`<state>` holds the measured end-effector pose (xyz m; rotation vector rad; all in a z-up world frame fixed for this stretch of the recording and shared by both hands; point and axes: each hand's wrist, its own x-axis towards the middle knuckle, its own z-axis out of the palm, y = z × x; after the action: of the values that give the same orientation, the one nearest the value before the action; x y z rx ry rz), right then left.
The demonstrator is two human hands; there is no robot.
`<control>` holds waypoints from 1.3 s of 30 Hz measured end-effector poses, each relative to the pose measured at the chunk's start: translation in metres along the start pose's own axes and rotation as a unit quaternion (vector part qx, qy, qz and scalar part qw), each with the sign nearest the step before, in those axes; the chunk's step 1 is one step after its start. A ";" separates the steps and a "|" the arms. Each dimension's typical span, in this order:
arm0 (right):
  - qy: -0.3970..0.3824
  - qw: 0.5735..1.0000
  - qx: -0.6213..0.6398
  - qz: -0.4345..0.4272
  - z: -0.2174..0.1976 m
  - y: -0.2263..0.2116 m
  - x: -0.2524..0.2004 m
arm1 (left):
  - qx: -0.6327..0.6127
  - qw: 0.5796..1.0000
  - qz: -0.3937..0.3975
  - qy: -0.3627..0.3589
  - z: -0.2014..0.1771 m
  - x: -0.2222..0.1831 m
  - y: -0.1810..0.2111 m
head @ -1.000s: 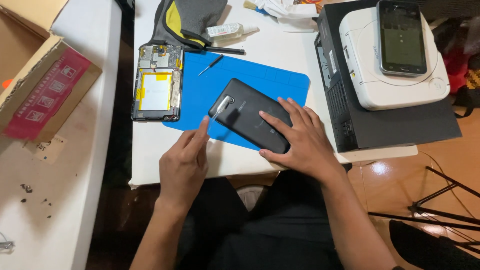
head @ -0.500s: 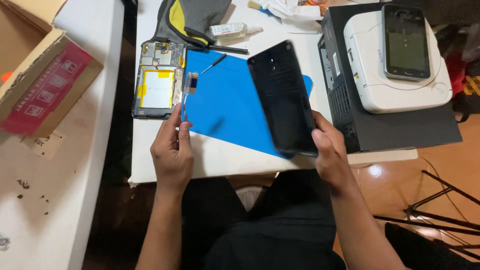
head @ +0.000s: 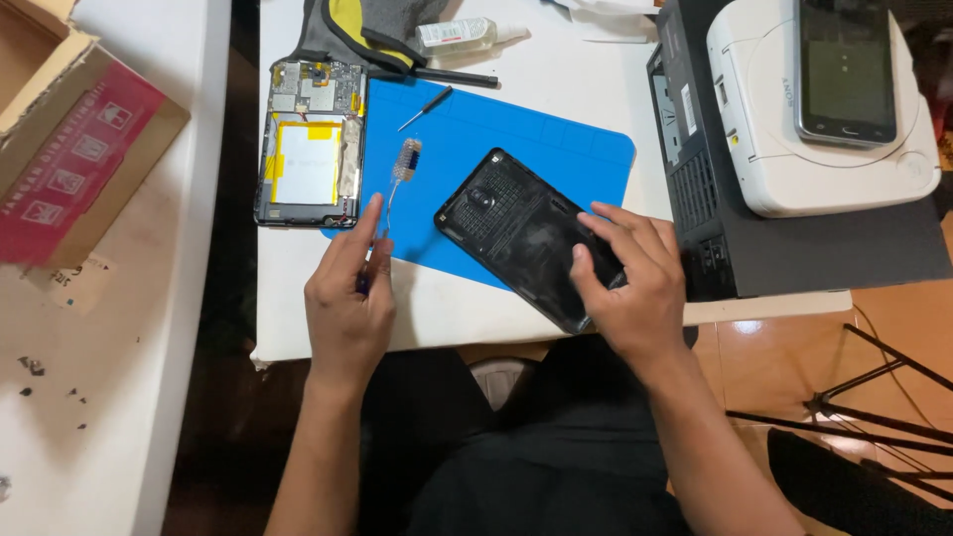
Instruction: Repairing a smartphone by connecting internal components and cleaning the back cover.
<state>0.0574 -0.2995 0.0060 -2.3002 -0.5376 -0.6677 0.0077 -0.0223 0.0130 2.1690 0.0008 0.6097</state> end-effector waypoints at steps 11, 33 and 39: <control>-0.229 0.970 -0.071 -0.036 -0.004 -0.006 0.004 | 0.249 0.948 -0.003 -0.197 0.011 0.002 0.011; -0.220 0.972 -0.080 0.000 -0.002 -0.010 0.003 | 0.299 0.912 -0.003 -0.279 0.000 0.027 0.033; -0.220 0.972 -0.079 0.001 -0.003 -0.013 0.003 | 0.323 0.916 0.063 -0.227 0.024 0.016 0.021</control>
<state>0.0519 -0.2916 0.0163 -2.6125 -0.7041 -0.1970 0.0279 -0.0502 0.0235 2.9343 -0.2167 0.1599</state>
